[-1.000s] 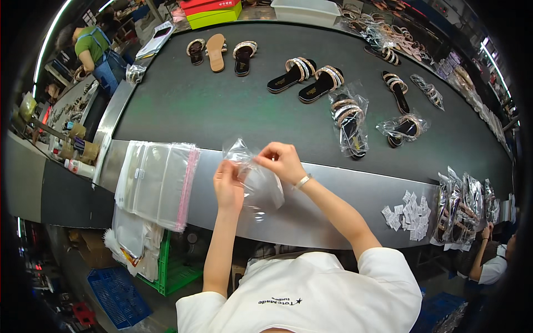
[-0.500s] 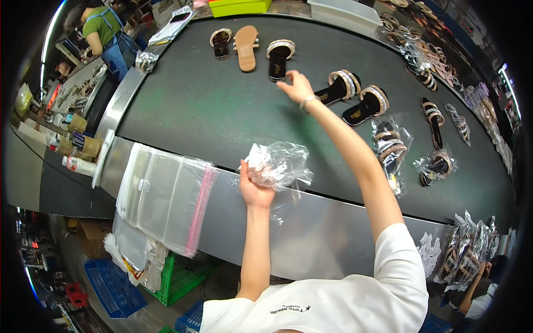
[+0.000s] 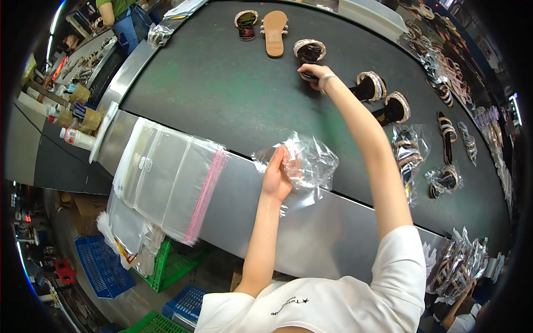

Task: The person repeatedly picks up black sandals with gold straps from a table, places them into clear plastic bags, and sets the packaged items aside. The process involves handling the sandals one at a time, opening the bags, and arranging the footwear inside.

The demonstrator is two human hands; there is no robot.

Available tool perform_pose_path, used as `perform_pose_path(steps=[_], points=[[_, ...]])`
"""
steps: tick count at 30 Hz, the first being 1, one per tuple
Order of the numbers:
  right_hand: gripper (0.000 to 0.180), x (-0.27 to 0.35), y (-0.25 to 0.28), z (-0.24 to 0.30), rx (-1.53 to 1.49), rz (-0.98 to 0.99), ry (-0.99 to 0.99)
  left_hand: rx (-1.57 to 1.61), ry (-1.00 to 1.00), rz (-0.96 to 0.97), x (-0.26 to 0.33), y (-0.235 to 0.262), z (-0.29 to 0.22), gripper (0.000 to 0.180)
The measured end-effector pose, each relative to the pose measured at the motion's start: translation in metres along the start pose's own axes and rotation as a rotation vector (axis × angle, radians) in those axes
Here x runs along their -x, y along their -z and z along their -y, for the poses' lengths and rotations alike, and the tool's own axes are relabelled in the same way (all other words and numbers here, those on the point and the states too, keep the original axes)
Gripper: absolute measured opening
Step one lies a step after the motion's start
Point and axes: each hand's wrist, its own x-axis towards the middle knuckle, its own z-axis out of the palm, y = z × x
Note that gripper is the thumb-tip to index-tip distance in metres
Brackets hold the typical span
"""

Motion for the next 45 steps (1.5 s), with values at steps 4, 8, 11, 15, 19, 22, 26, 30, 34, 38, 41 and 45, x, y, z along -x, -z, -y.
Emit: perform_pose_path(steps=[4, 8, 11, 15, 19, 22, 26, 30, 34, 38, 41, 45], points=[[0.025, 0.126, 0.022, -0.036, -0.723, 0.411, 0.085, -0.078, -0.093, -0.176, 0.003, -0.002, 0.001, 0.026], [0.032, 0.260, 0.080, -0.068, -0.525, 0.412, 0.451, -0.069, -0.185, -0.239, 0.013, -0.019, 0.021, 0.021], [0.033, 0.331, 0.123, -0.110, -0.164, 0.152, 0.683, -0.182, -0.149, -0.284, 0.034, -0.044, 0.039, 0.022], [0.032, 0.409, 0.163, -0.167, 0.274, -0.082, 0.768, -0.377, -0.018, -0.232, 0.072, -0.084, 0.044, 0.026], [0.030, 0.458, 0.163, -0.206, 0.472, -0.157, 0.758, -0.502, 0.000, -0.243, 0.089, -0.083, 0.064, 0.026], [0.031, 0.482, 0.162, -0.222, 0.764, -0.142, 0.673, -0.676, -0.037, -0.263, 0.098, -0.081, 0.072, 0.026], [0.033, 0.493, 0.156, -0.240, 0.863, -0.127, 0.624, -1.226, -0.489, 0.096, 0.107, -0.076, 0.091, 0.017], [0.035, 0.481, 0.142, -0.247, 0.612, -0.117, 0.609, -1.644, -0.710, 0.560, 0.133, -0.100, 0.097, 0.011], [0.036, 0.446, 0.109, -0.263, 0.029, -0.085, 0.482, -1.786, -0.841, 0.837, 0.149, -0.118, 0.094, 0.007], [0.033, 0.409, 0.075, -0.235, -0.503, -0.133, 0.349, -1.926, -0.805, 0.982, 0.166, -0.123, 0.079, 0.009], [0.038, 0.380, 0.063, -0.195, -0.639, -0.158, 0.305, -1.758, -0.760, 1.029, 0.167, -0.110, 0.080, 0.011], [0.045, 0.288, 0.091, -0.148, -0.526, -0.138, 0.408, -1.543, -0.631, 0.429, 0.126, -0.094, 0.066, 0.011]])
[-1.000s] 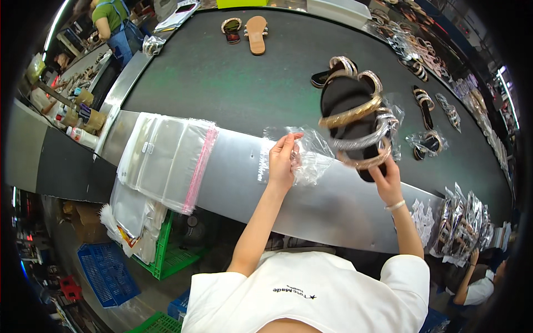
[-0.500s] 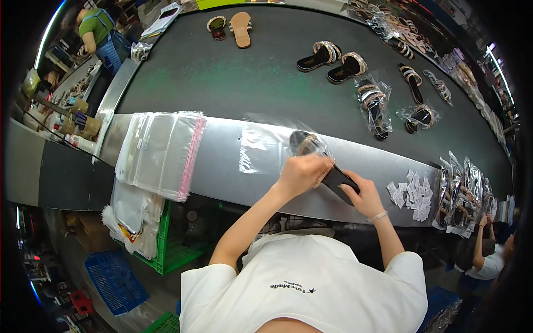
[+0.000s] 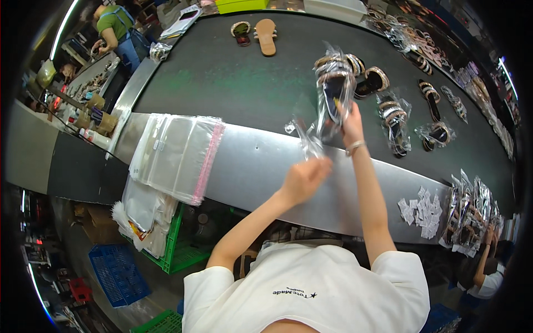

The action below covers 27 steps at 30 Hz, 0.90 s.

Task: The person repeatedly picks up black sandals with gold straps from a table, places them into clear plastic bags, and sets the packaged items aside. The process involves handling the sandals one at a time, opening the bags, and arranging the footwear inside.

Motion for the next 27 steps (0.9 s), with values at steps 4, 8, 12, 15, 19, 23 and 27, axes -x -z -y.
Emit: perform_pose_path(steps=[4, 8, 12, 15, 19, 23, 27], points=[[0.047, -0.064, -0.008, -0.013, 1.069, -0.408, 0.746, 0.631, 0.480, -0.485, -0.048, 0.025, 0.091, 0.029], [0.034, -0.010, -0.081, -0.006, 0.752, 0.286, 0.600, 0.759, 0.524, -0.608, -0.073, 0.041, 0.142, 0.037], [0.023, -0.054, -0.089, -0.041, 0.706, 0.408, 0.335, 1.024, 0.551, -0.711, -0.077, 0.036, 0.172, 0.035], [0.018, -0.097, -0.101, -0.043, 0.772, 0.386, 0.448, 1.377, 0.428, -0.749, -0.076, 0.055, 0.201, 0.012], [0.014, -0.193, -0.129, -0.041, 0.893, 0.551, 0.422, 2.126, 0.269, -0.755, -0.068, 0.083, 0.198, 0.017], [0.025, -0.305, -0.190, -0.069, 1.063, 0.400, 0.688, 1.985, 0.270, -0.732, -0.075, 0.088, 0.187, 0.019], [0.074, -0.365, -0.255, -0.091, 1.494, 0.003, 0.435, 1.975, 0.390, -0.792, -0.074, 0.082, 0.192, 0.024]])
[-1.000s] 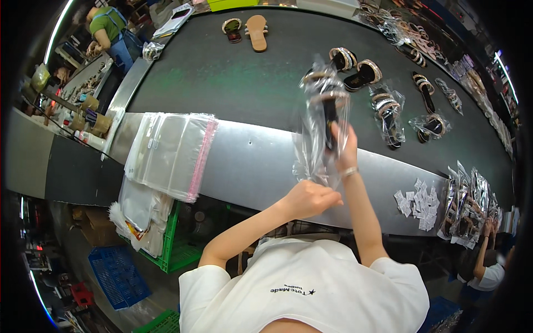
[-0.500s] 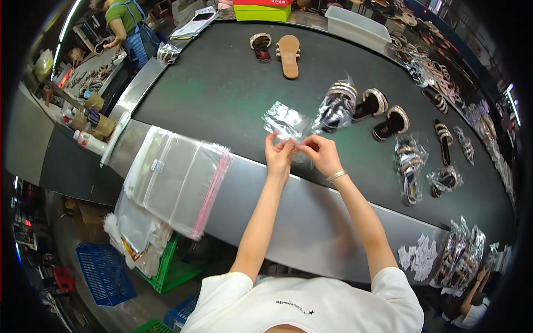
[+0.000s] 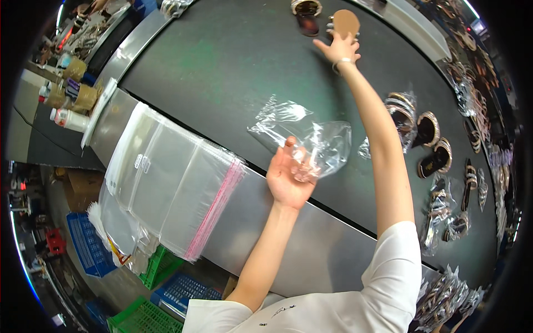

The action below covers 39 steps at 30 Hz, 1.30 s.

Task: The person repeatedly picks up black sandals with gold straps from a table, places them into clear plastic bags, and sets the packaged items aside. The process involves handling the sandals one at a time, opening the bags, and arranging the footwear inside.

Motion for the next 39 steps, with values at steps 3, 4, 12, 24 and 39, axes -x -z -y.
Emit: perform_pose_path(steps=[3, 4, 12, 24, 39], points=[[0.098, -0.032, -0.034, 0.020, 0.112, -0.001, -0.109, 0.006, 0.034, -0.118, 0.001, 0.005, 0.008, 0.026], [0.099, -0.037, -0.040, 0.029, 0.113, 0.023, -0.103, -0.013, 0.031, -0.165, 0.001, 0.001, 0.011, 0.026], [0.076, -0.040, -0.052, 0.031, 0.117, -0.078, -0.103, -0.022, -0.005, -0.108, 0.001, 0.005, 0.010, 0.028], [0.057, 0.268, 0.118, -0.075, 0.017, -0.034, 0.317, -0.001, 0.029, -0.020, -0.006, 0.011, 0.001, 0.049], [0.022, 0.521, 0.274, -0.159, -1.316, -0.019, -0.400, -0.714, 0.249, -0.287, 0.181, -0.037, 0.058, 0.011]])
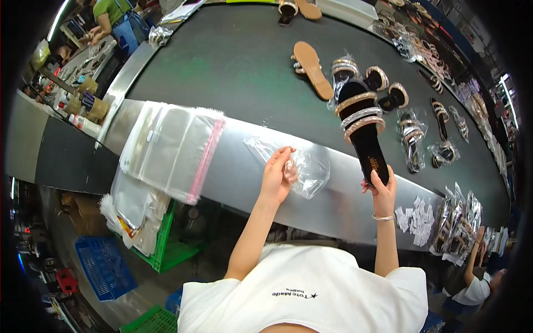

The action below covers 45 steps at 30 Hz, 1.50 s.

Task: The person repeatedly picks up black sandals with gold straps from a table, places them into clear plastic bags, and sets the packaged items aside. The process involves handling the sandals one at a time, opening the bags, and arranging the footwear inside.

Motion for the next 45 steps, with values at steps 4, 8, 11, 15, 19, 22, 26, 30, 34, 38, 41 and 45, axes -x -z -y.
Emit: perform_pose_path(steps=[4, 8, 11, 15, 19, 22, 26, 30, 34, 38, 41, 45], points=[[0.023, 0.031, 0.014, -0.002, 0.092, 0.184, 0.009, 0.062, 0.002, -0.161, -0.005, 0.009, 0.021, 0.010], [0.024, 0.051, 0.021, 0.001, 0.723, 0.314, 0.014, -0.159, -0.219, -0.169, -0.015, 0.024, 0.030, 0.011], [0.022, 0.060, 0.017, -0.003, 0.625, 0.266, -0.074, -0.689, -0.502, -0.180, -0.021, 0.020, 0.031, 0.009], [0.022, 0.065, -0.007, -0.015, 0.417, 0.165, -0.187, -1.365, -1.131, 0.368, 0.001, -0.027, 0.033, 0.008], [0.018, 0.052, -0.046, -0.042, -0.156, 0.051, -0.302, -1.803, -1.274, 0.659, 0.022, -0.049, 0.038, 0.028], [0.012, 0.029, -0.075, -0.042, -0.365, 0.061, -0.245, -1.704, -1.277, 0.499, 0.022, -0.046, 0.031, 0.024], [0.010, -0.019, -0.129, -0.035, -0.682, -0.042, -0.284, -1.653, -1.296, 0.256, 0.012, -0.047, 0.016, 0.015], [0.022, -0.093, -0.157, -0.064, -0.607, 0.152, -0.162, -1.631, -1.211, 0.179, -0.008, -0.043, -0.009, 0.016], [0.034, -0.185, -0.168, -0.042, 0.015, 0.444, -0.131, -1.640, -1.098, -0.035, -0.044, -0.027, -0.060, 0.036], [0.024, -0.298, -0.153, -0.019, 0.359, 0.540, 0.105, -2.144, -0.751, -0.250, -0.066, 0.043, -0.068, 0.045], [0.021, -0.429, -0.139, -0.020, 0.491, 0.319, 0.525, -2.160, -0.559, -0.178, -0.068, 0.031, -0.073, 0.043], [0.049, -0.573, -0.124, -0.028, 0.815, 0.011, 0.477, -2.143, -0.458, -0.166, -0.075, 0.023, -0.070, 0.040]])
